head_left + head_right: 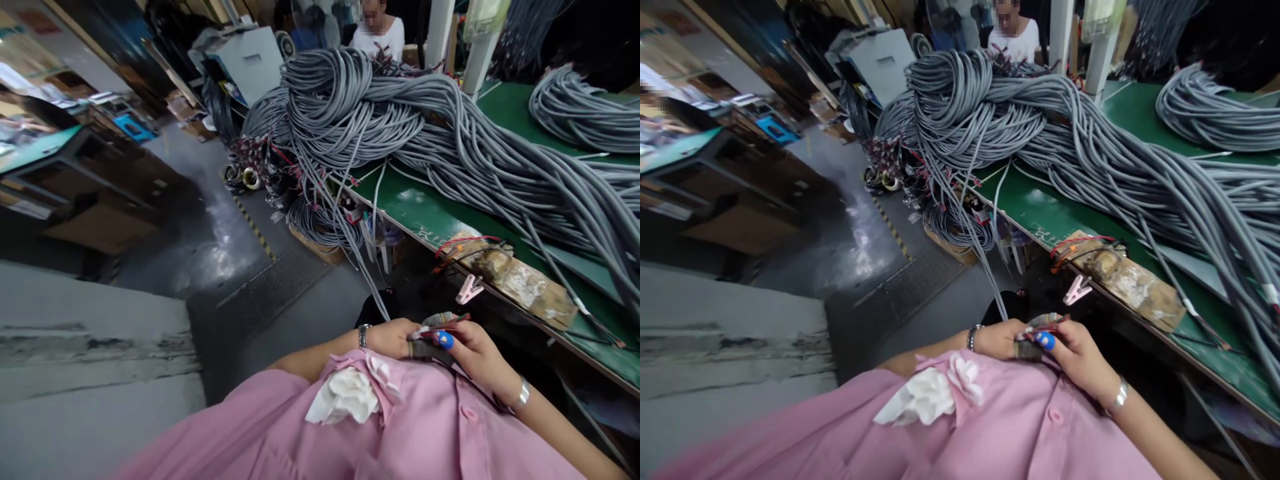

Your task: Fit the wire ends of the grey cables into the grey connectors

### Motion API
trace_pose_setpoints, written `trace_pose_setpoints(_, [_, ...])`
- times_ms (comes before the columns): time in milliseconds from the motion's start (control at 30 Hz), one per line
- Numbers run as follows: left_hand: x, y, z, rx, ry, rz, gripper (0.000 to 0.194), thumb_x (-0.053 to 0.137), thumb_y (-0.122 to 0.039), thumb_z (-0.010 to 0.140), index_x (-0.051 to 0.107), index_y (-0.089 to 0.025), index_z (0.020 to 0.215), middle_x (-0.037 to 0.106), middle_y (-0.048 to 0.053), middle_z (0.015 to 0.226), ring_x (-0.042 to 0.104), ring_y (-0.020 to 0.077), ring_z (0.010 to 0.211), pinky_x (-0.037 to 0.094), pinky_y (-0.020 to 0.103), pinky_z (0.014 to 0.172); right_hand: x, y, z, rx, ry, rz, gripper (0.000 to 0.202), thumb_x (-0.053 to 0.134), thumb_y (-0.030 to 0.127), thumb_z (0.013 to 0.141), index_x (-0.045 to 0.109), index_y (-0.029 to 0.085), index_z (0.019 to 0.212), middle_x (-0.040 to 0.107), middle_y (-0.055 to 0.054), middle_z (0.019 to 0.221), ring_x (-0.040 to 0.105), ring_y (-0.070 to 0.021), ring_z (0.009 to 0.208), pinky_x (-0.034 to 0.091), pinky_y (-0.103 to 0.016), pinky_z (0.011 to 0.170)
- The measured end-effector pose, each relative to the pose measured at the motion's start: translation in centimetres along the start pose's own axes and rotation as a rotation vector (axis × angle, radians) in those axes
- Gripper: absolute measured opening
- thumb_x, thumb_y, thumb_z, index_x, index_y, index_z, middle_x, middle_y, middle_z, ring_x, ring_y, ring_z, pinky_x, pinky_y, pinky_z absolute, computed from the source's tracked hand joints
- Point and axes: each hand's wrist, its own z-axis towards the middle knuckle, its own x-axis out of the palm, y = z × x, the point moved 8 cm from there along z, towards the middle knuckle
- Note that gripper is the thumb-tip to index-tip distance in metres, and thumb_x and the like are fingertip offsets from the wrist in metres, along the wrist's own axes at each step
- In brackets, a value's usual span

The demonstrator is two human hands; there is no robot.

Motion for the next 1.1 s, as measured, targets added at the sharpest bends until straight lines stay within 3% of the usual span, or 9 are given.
trace_pose_setpoints(67, [-0.5,-1.0,-0.8,0.099,0.026,-0.067,0.046,0.063,-0.054,0.076,0.07,-0.012,0.093,0.069,0.008,0.093,0.062,0.0191,0.087,0.046,0.028,0.083,-0.8,-0.5,-0.1,0.039,-0.102,0.039,0.022,0.056,0.036,0.088,0.066,0.018,0.08,0.066,-0.004,0.075,0.059,-0.0145,0.065,0.049,-0.026,0.065])
trace_pose_setpoints(167, [-3.6,-1.6,-1.7,0.134,-0.246,-0.207,0.048,0.055,-0.053,0.083,0.066,-0.014,0.108,0.069,0.013,0.105,0.064,0.0221,0.093,0.048,0.032,0.084,-1.6,-0.7,-0.5,0.075,-0.207,0.032,0.027,0.055,0.041,0.088,0.065,0.017,0.08,0.062,-0.002,0.068,0.053,-0.0125,0.058,0.046,-0.024,0.057])
trace_pose_setpoints(233, [-4.7,-2.0,-1.7,0.138,-0.368,-0.256,0.048,0.051,-0.052,0.086,0.064,-0.015,0.114,0.066,0.015,0.112,0.063,0.0239,0.1,0.048,0.036,0.087,-1.1,-0.3,-0.4,0.043,-0.155,-0.017,0.028,0.052,0.041,0.089,0.066,0.017,0.085,0.063,-0.003,0.071,0.054,-0.0133,0.062,0.045,-0.025,0.06])
trace_pose_setpoints(333, [-3.4,-2.9,-0.4,0.138,-0.309,-0.233,0.049,0.054,-0.052,0.084,0.062,-0.015,0.116,0.066,0.014,0.112,0.064,0.0225,0.098,0.048,0.033,0.085,-0.3,0.4,-0.1,-0.011,-0.114,-0.091,0.031,0.05,0.043,0.09,0.064,0.017,0.082,0.061,-0.003,0.072,0.053,-0.0137,0.064,0.044,-0.026,0.061])
trace_pose_setpoints(433, [-1.0,-2.6,1.0,0.049,-0.206,-0.165,0.053,0.052,-0.057,0.083,0.062,-0.014,0.113,0.07,0.008,0.083,0.065,0.0154,0.067,0.049,0.024,0.061,-0.2,-0.1,-0.3,0.04,-0.162,-0.059,0.034,0.044,0.044,0.092,0.059,0.018,0.077,0.058,-0.002,0.067,0.049,-0.0123,0.058,0.042,-0.025,0.055])
trace_pose_setpoints(567, [0.1,-0.7,1.0,-0.108,-0.216,-0.108,0.053,0.049,-0.062,0.082,0.062,-0.012,0.091,0.059,0.0,0.053,0.05,0.0084,0.038,0.036,0.018,0.039,-0.9,-2.0,-1.2,0.198,-0.301,0.174,0.027,0.054,0.045,0.087,0.058,0.018,0.088,0.055,0.002,0.066,0.046,-0.01,0.053,0.039,-0.024,0.05])
trace_pose_setpoints(733, [0.8,-0.3,0.6,-0.188,-0.112,-0.146,0.047,0.06,-0.059,0.075,0.058,-0.012,0.07,0.061,0.003,0.058,0.054,0.0084,0.045,0.04,0.018,0.044,-2.1,-2.9,-1.3,0.298,-0.372,0.326,0.031,0.066,0.046,0.077,0.06,0.017,0.086,0.051,0.004,0.059,0.042,-0.0081,0.049,0.035,-0.022,0.047])
trace_pose_setpoints(900, [0.8,-1.8,1.1,-0.127,-0.09,-0.25,0.047,0.066,-0.057,0.071,0.062,-0.012,0.083,0.068,0.01,0.076,0.063,0.0127,0.056,0.042,0.02,0.046,-2.4,-2.5,-0.1,0.276,-0.288,0.301,0.028,0.07,0.042,0.075,0.064,0.017,0.085,0.058,0.0,0.069,0.044,-0.009,0.055,0.037,-0.023,0.051])
trace_pose_setpoints(1100, [1.2,-0.7,1.9,-0.184,-0.049,-0.324,0.042,0.069,-0.051,0.07,0.059,-0.013,0.083,0.065,0.005,0.064,0.06,0.0116,0.05,0.042,0.018,0.044,-2.7,-4.2,0.6,0.295,-0.299,0.241,0.026,0.069,0.039,0.077,0.064,0.018,0.091,0.061,-0.003,0.077,0.047,-0.0128,0.062,0.039,-0.025,0.054])
